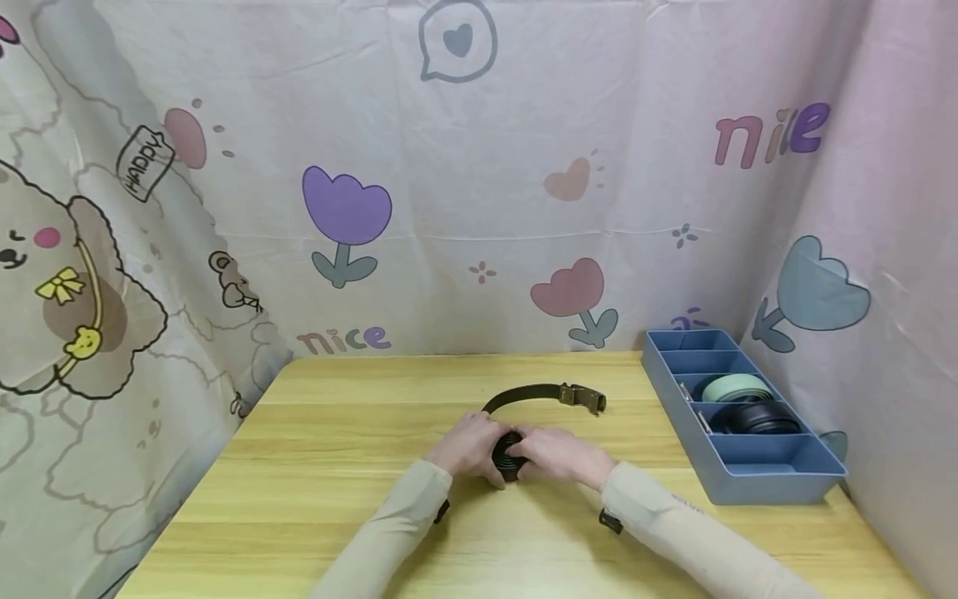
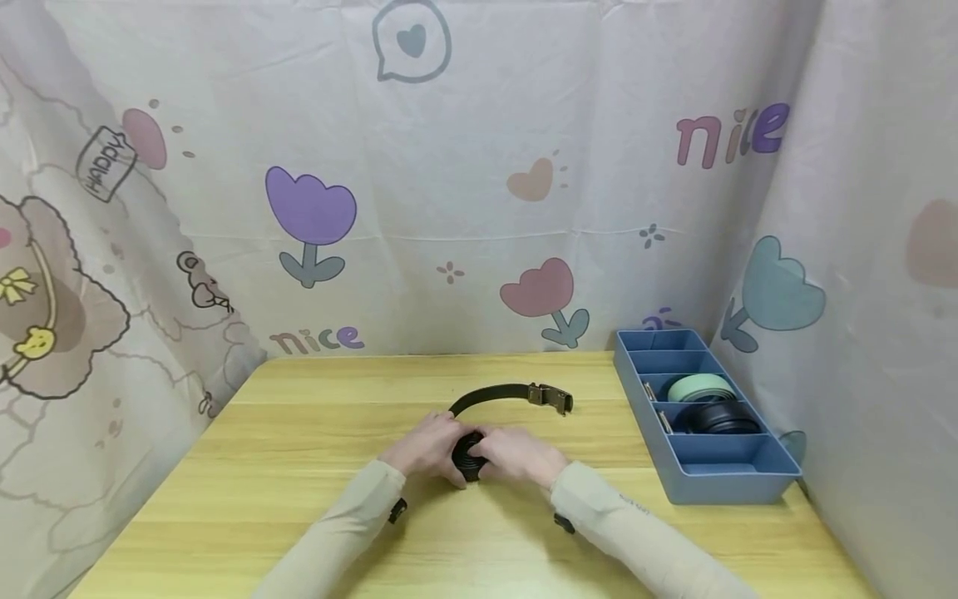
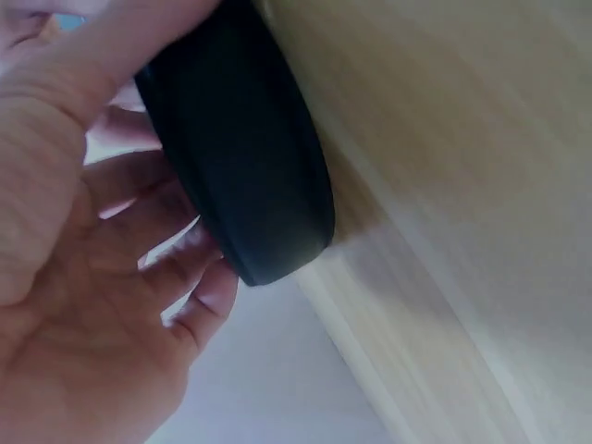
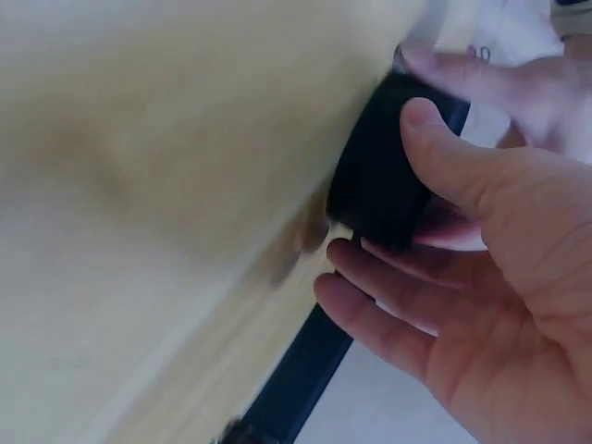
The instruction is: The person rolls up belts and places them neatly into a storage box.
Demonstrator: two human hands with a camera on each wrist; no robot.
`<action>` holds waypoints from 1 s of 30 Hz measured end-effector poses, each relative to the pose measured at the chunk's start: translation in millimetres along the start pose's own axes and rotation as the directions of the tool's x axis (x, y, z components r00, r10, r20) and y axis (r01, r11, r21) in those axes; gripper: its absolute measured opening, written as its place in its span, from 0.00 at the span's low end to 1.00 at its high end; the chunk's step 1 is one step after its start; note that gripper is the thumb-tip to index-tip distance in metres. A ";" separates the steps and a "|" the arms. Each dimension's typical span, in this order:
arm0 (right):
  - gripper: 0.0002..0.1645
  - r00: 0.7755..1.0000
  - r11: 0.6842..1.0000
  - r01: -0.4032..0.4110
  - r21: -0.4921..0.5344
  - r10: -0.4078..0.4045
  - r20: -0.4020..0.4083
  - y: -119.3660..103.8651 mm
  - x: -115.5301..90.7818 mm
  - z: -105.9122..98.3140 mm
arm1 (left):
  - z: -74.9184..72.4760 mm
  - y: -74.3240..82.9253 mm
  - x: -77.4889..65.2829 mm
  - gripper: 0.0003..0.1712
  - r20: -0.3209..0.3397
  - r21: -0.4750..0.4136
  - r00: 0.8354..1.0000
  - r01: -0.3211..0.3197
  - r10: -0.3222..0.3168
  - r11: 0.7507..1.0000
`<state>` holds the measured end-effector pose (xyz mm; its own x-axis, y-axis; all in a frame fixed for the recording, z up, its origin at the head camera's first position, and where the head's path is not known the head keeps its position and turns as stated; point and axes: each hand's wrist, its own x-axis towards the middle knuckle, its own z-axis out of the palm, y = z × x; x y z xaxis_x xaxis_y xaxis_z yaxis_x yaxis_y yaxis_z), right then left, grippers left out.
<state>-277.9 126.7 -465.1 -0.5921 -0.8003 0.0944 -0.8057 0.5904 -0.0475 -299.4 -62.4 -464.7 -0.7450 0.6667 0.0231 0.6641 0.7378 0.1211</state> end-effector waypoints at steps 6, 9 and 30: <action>0.16 0.999 0.999 -0.032 -0.008 0.032 0.043 3.3 1.2 -3.1 | -0.3 -0.3 1.4 0.33 -0.008 -0.010 1.000 0.005 -0.005 1.000; 0.14 0.998 0.998 -0.055 0.020 0.055 0.015 0.7 1.3 -0.6 | 2.8 -0.2 2.2 0.30 -0.040 0.003 0.999 0.014 -0.014 1.000; 0.21 0.998 0.999 -0.034 0.042 0.032 0.049 9.4 -2.1 -3.3 | 11.0 -0.5 -3.5 0.47 -0.076 -0.052 0.997 0.022 -0.026 0.998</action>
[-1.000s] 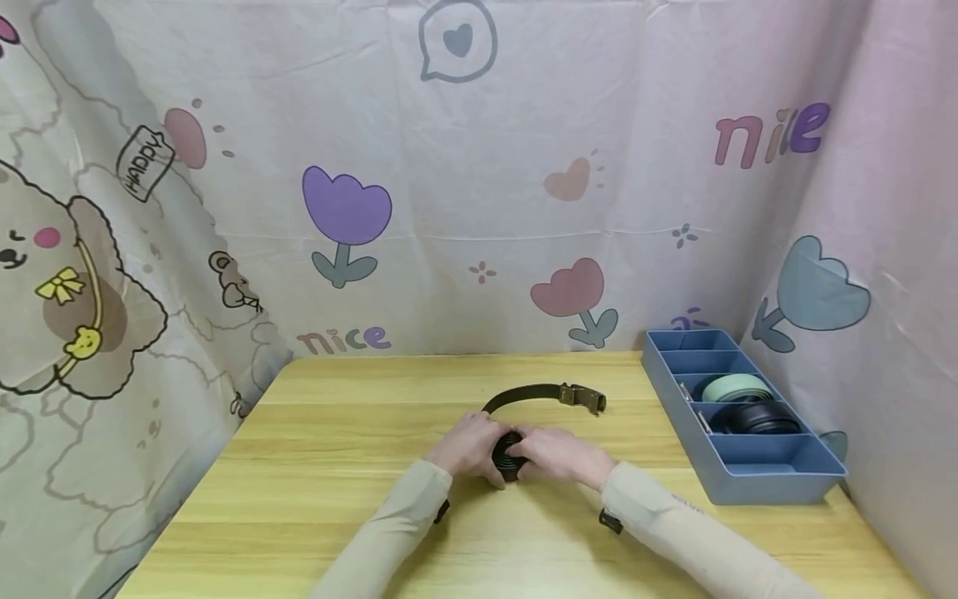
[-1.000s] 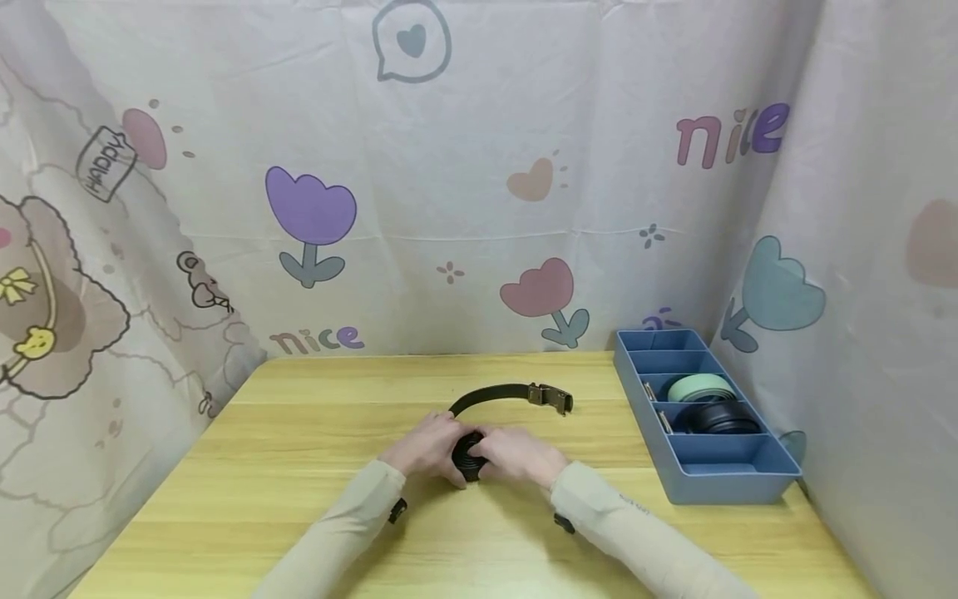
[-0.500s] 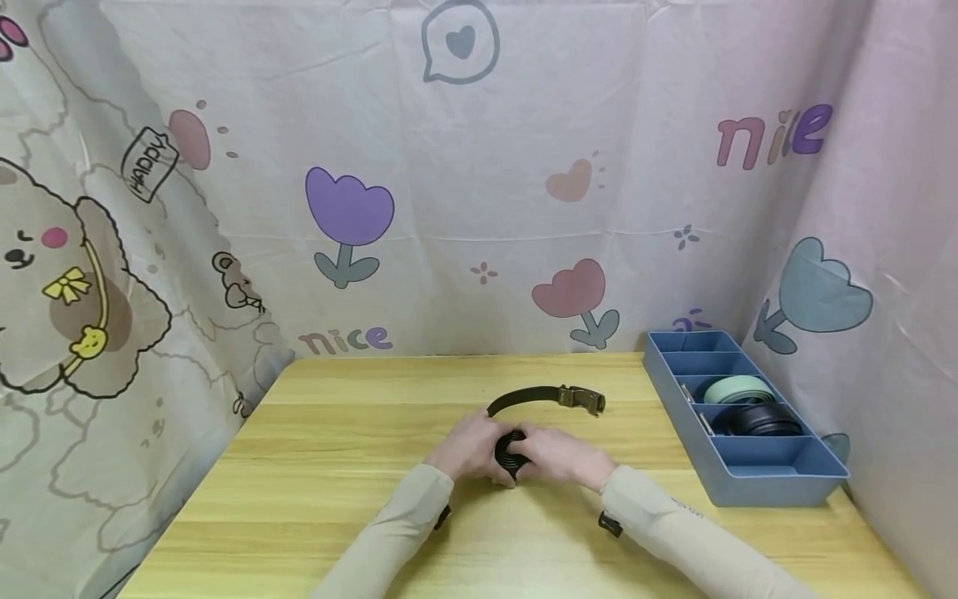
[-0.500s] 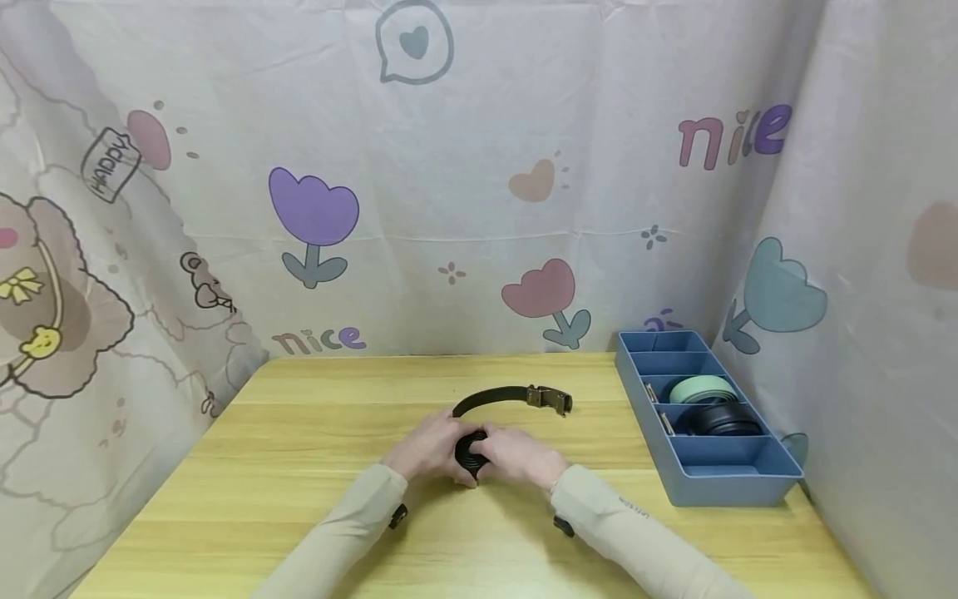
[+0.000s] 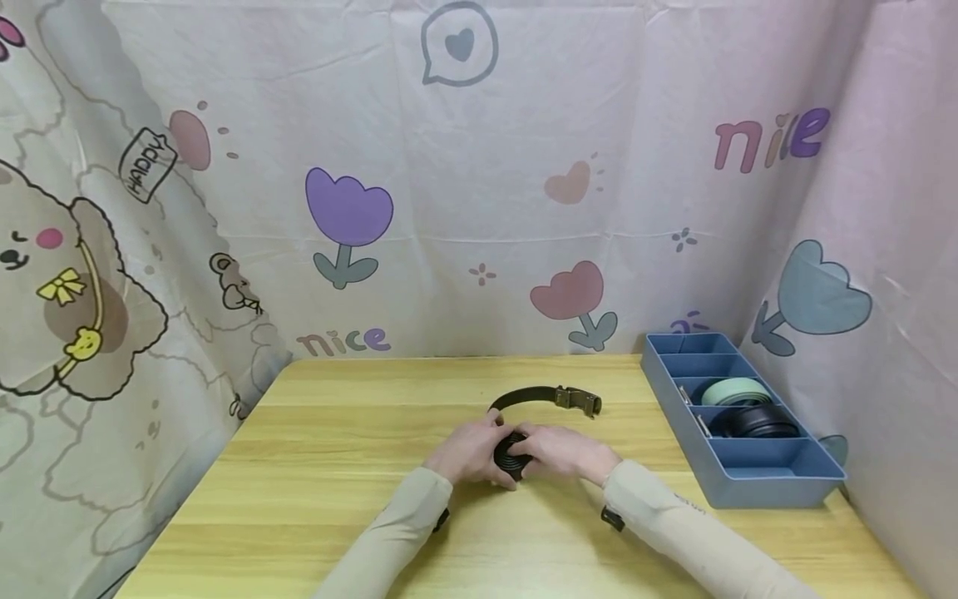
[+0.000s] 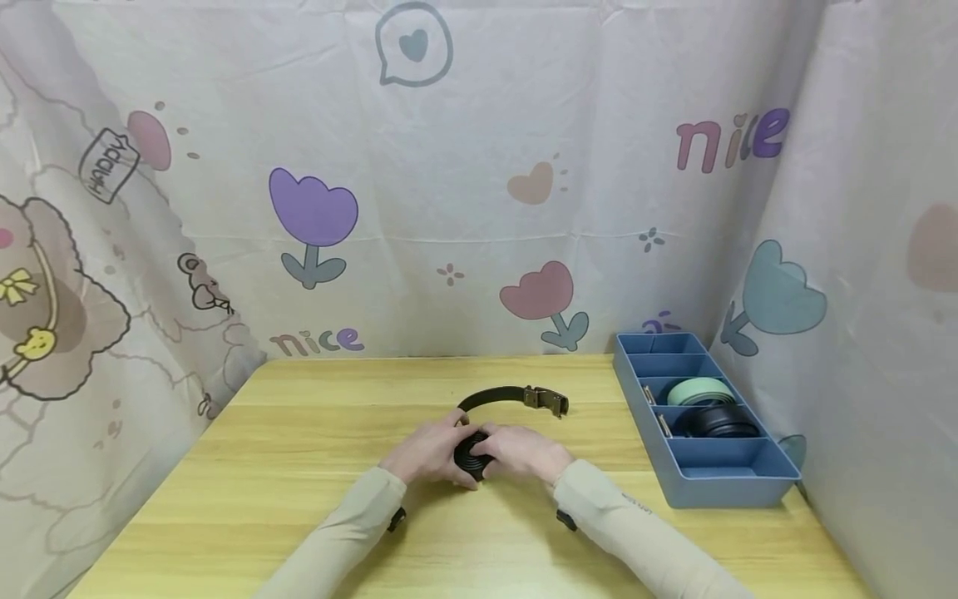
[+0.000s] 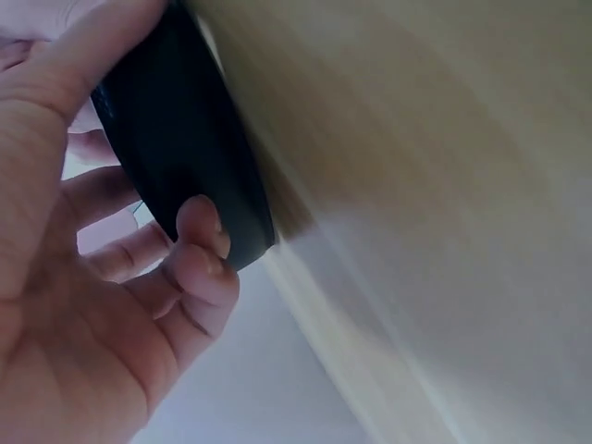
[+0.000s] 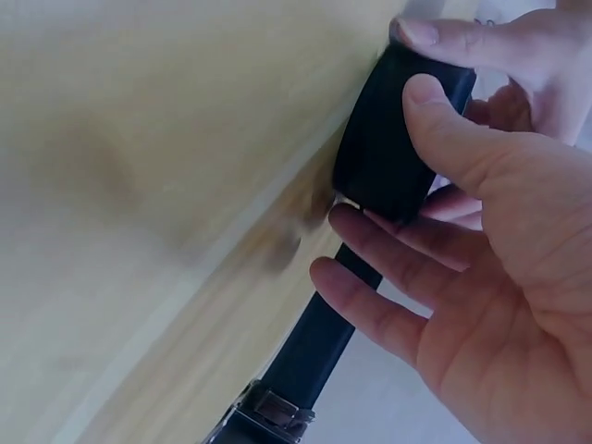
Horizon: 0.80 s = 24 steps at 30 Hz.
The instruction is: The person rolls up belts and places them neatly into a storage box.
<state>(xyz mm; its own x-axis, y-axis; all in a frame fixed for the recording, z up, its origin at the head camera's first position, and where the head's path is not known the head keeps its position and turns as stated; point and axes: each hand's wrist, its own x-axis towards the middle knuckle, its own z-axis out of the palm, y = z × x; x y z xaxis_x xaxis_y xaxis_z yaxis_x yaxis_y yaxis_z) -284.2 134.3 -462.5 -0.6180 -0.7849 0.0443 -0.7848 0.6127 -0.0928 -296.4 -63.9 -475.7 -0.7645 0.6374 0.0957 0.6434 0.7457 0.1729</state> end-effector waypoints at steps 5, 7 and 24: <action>0.22 0.999 1.000 -0.019 0.002 0.019 0.034 2.0 0.7 -0.3 | 0.8 -0.1 2.5 0.44 0.003 -0.024 1.000 -0.008 0.008 1.000; 0.19 1.000 1.000 -0.012 0.001 0.012 0.012 -0.2 0.8 0.9 | 1.2 1.1 3.5 0.40 -0.003 -0.014 1.000 -0.003 0.003 1.000; 0.20 1.000 1.000 0.021 0.005 -0.021 -0.009 -4.2 1.2 -1.1 | -6.6 1.1 2.6 0.44 0.074 -0.004 0.997 -0.027 0.027 1.000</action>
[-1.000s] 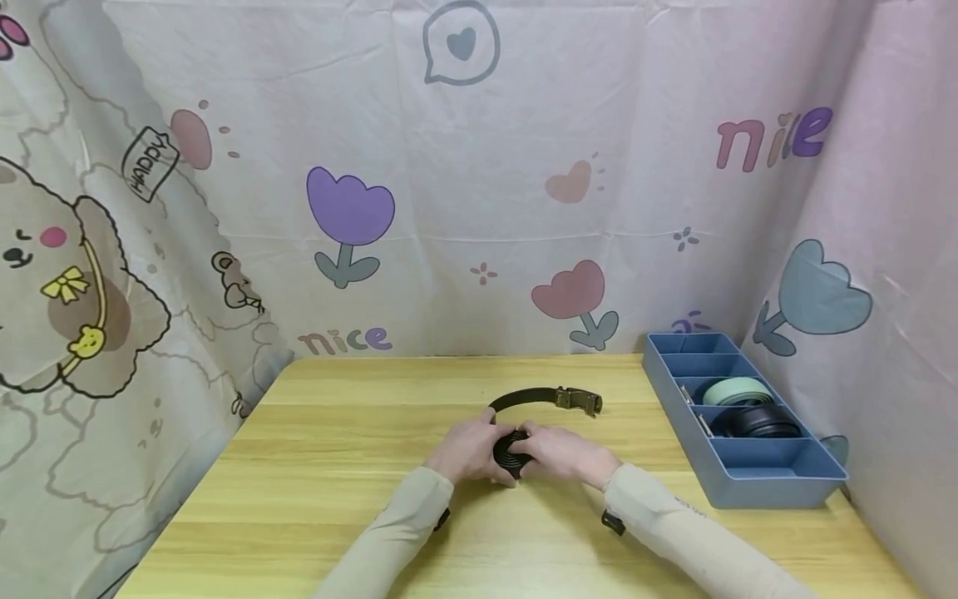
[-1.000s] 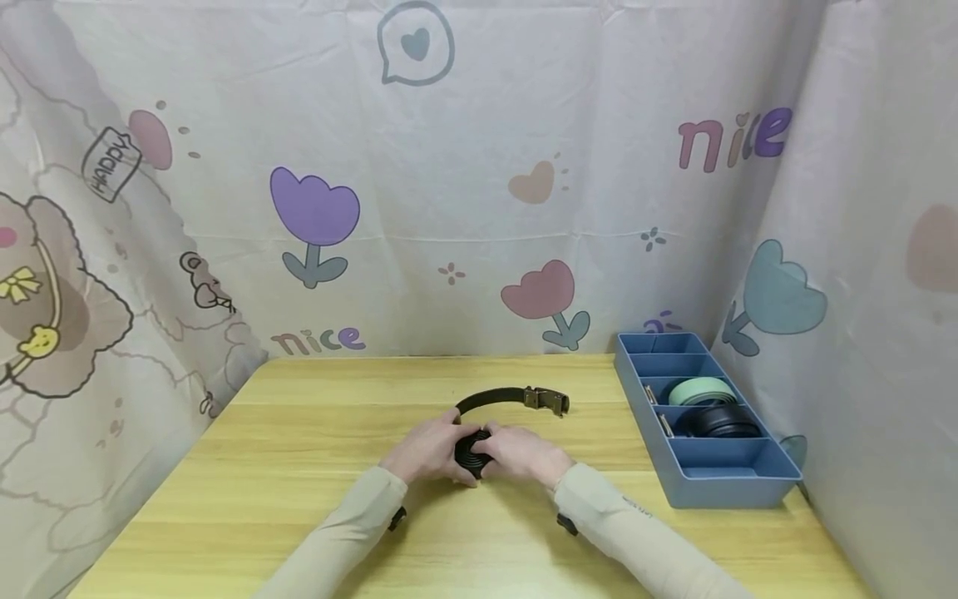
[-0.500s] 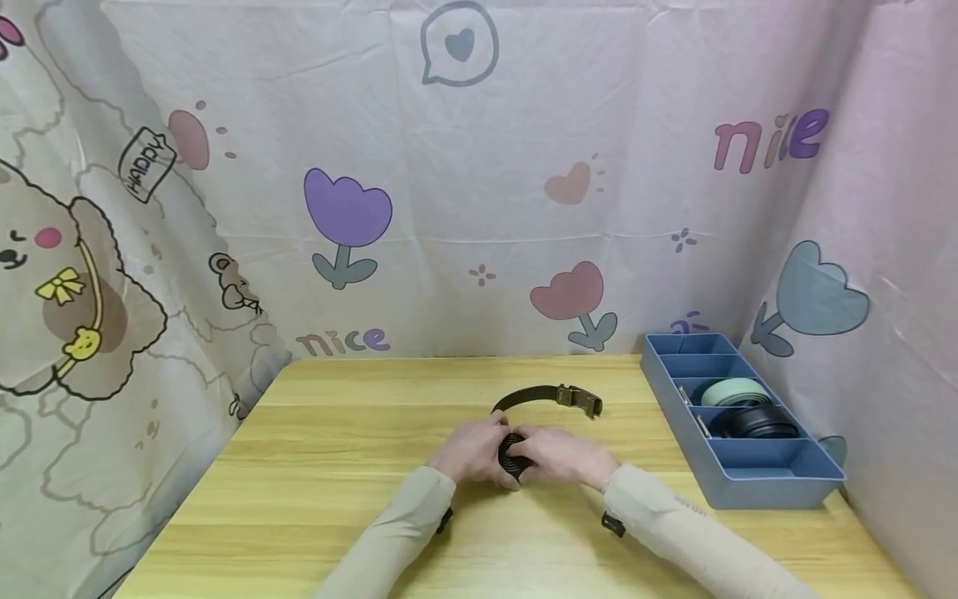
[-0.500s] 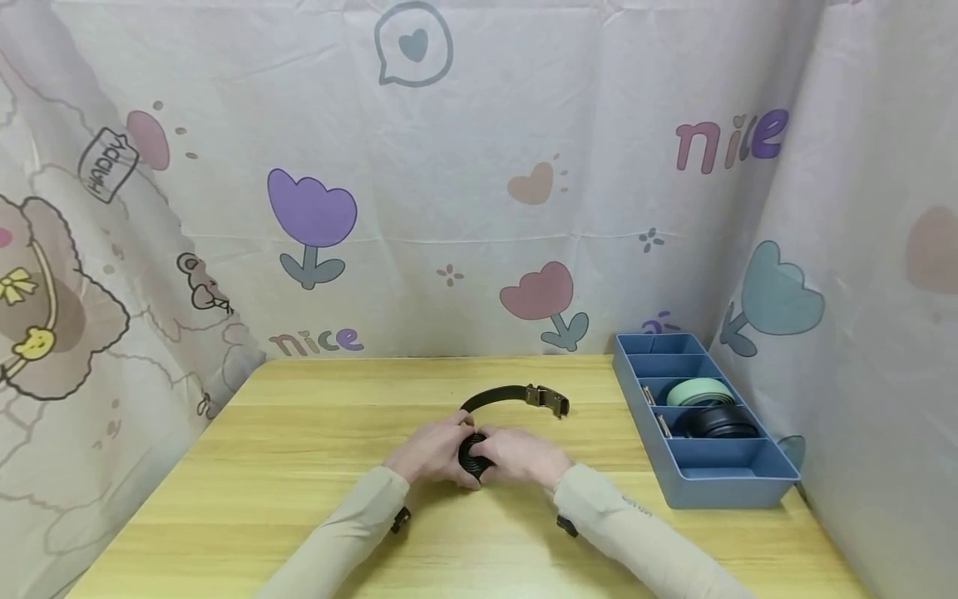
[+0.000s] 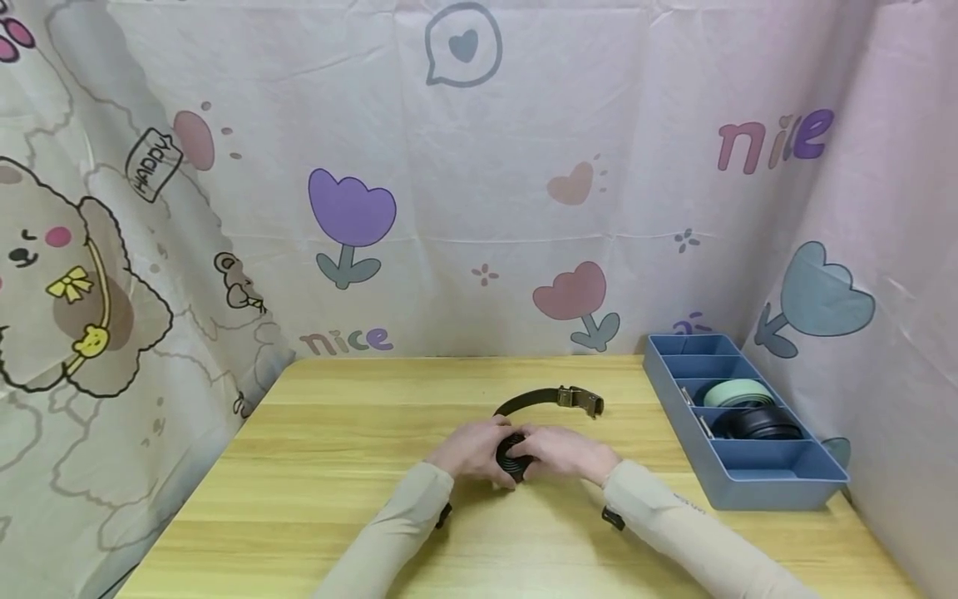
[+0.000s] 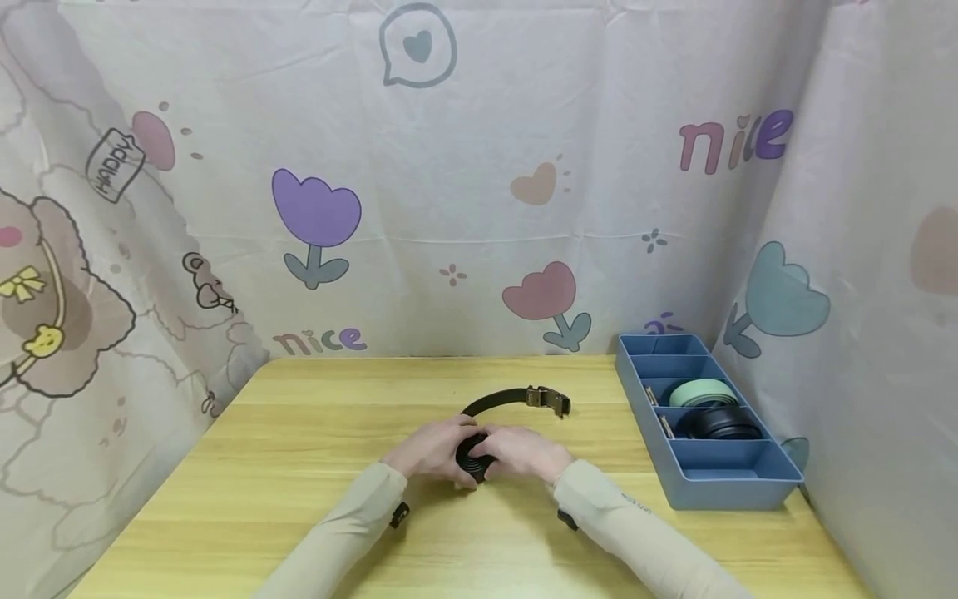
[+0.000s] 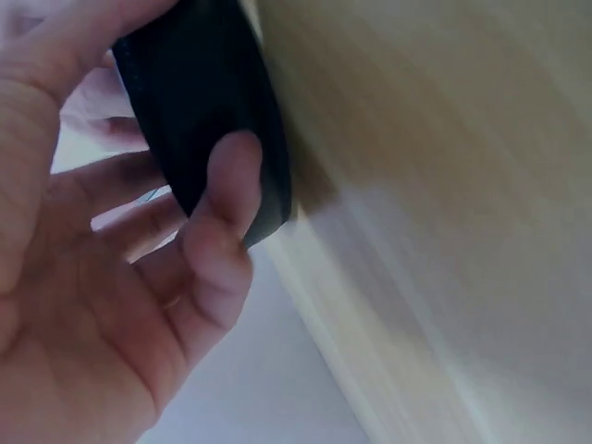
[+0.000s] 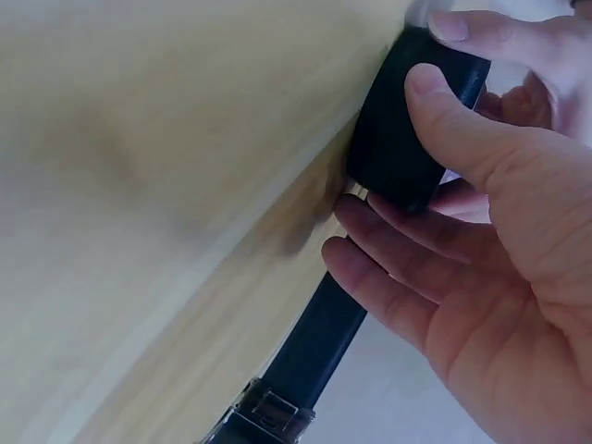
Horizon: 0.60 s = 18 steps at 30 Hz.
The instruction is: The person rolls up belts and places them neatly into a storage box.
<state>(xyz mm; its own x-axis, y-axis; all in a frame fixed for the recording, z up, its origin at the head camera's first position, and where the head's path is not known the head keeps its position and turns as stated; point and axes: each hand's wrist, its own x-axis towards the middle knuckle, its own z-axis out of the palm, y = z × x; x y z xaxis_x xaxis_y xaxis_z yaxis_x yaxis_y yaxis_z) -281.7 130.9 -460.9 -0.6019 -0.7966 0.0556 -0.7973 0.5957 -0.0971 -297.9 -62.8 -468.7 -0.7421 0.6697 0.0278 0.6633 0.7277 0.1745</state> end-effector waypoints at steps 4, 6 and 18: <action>0.16 0.999 0.998 0.007 -0.064 -0.011 -0.049 -2.6 -0.3 5.8 | 1.4 2.7 0.5 0.36 -0.026 0.018 0.999 0.043 -0.042 0.999; 0.15 0.997 0.997 0.011 -0.077 -0.017 -0.081 -4.3 -0.6 9.0 | 1.9 4.4 0.3 0.36 -0.041 0.030 0.997 0.067 -0.066 0.997; 0.21 0.999 0.999 0.039 -0.001 -0.039 -0.015 1.8 0.9 4.3 | -1.4 -1.7 -0.5 0.48 0.009 0.001 1.000 0.003 -0.003 1.000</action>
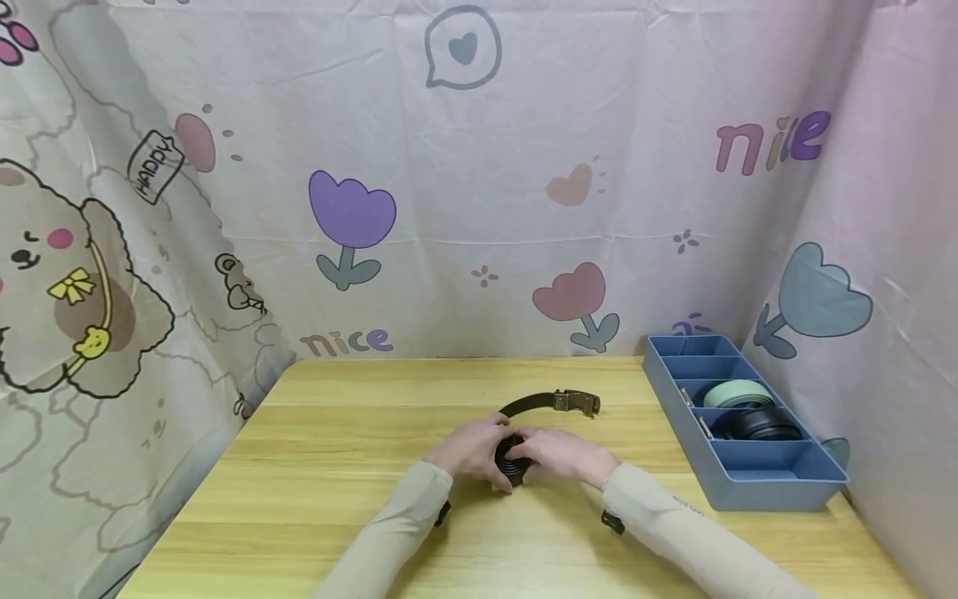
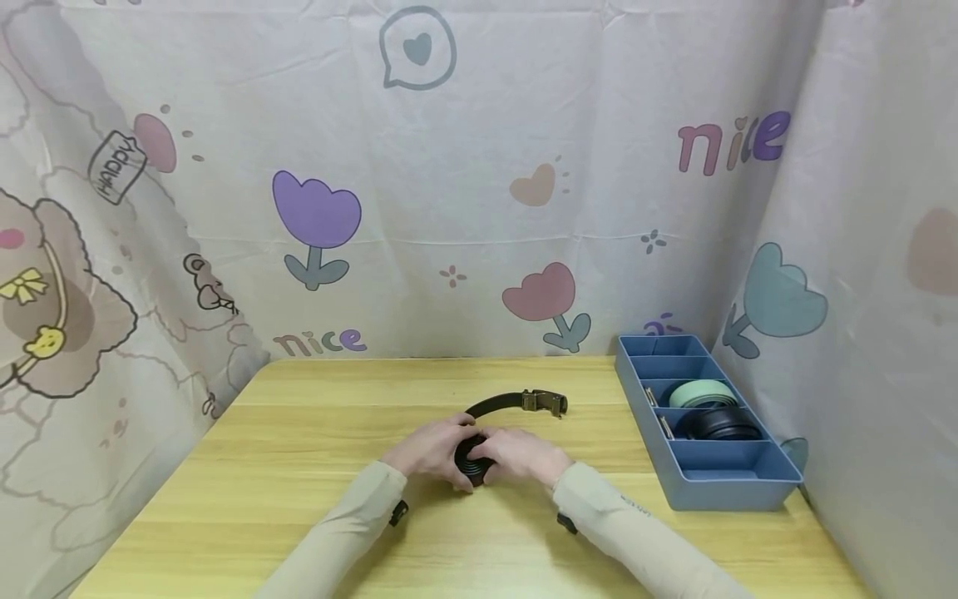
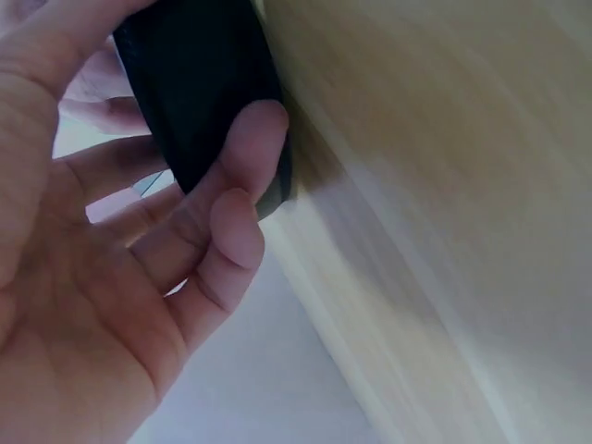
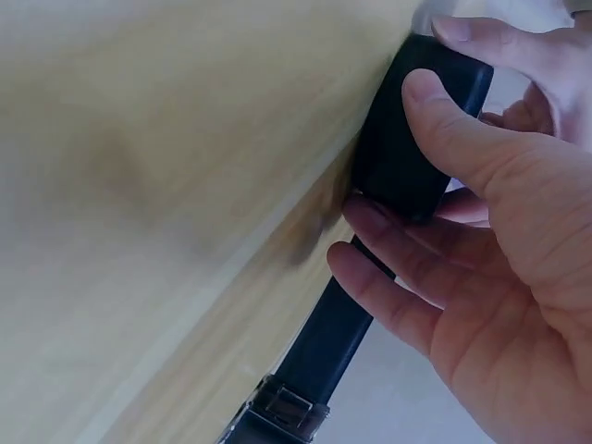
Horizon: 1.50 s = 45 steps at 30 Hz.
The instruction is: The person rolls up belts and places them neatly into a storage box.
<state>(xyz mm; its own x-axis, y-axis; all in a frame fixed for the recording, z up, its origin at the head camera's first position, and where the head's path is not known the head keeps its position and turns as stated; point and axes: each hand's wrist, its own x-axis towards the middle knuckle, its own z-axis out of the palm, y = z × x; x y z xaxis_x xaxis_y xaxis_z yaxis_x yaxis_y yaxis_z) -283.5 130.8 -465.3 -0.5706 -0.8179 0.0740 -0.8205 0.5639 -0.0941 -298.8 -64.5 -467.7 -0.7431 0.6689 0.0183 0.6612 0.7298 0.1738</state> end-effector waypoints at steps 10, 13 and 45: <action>0.13 0.988 0.988 -0.133 -0.082 0.126 -0.090 -18.8 -0.4 7.9 | 8.0 9.1 -0.7 0.34 -0.134 0.060 0.990 0.040 -0.032 0.997; 0.13 0.987 0.988 -0.130 -0.086 0.121 -0.101 -18.6 -0.5 8.2 | 8.3 9.7 -1.0 0.37 -0.137 0.070 0.990 0.029 -0.019 0.997; 0.14 0.995 0.997 -0.071 -0.028 0.069 -0.072 -11.0 0.7 3.4 | 9.9 4.0 -9.5 0.57 -0.139 -0.220 0.986 0.062 -0.094 0.974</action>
<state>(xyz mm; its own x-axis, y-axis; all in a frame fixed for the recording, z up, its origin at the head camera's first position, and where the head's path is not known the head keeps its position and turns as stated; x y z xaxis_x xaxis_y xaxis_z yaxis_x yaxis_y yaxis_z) -274.7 123.7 -467.6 -0.6267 -0.7668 0.1386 -0.7786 0.6234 -0.0715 -288.1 -66.6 -476.9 -0.8093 0.5707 0.1388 0.5749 0.7211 0.3866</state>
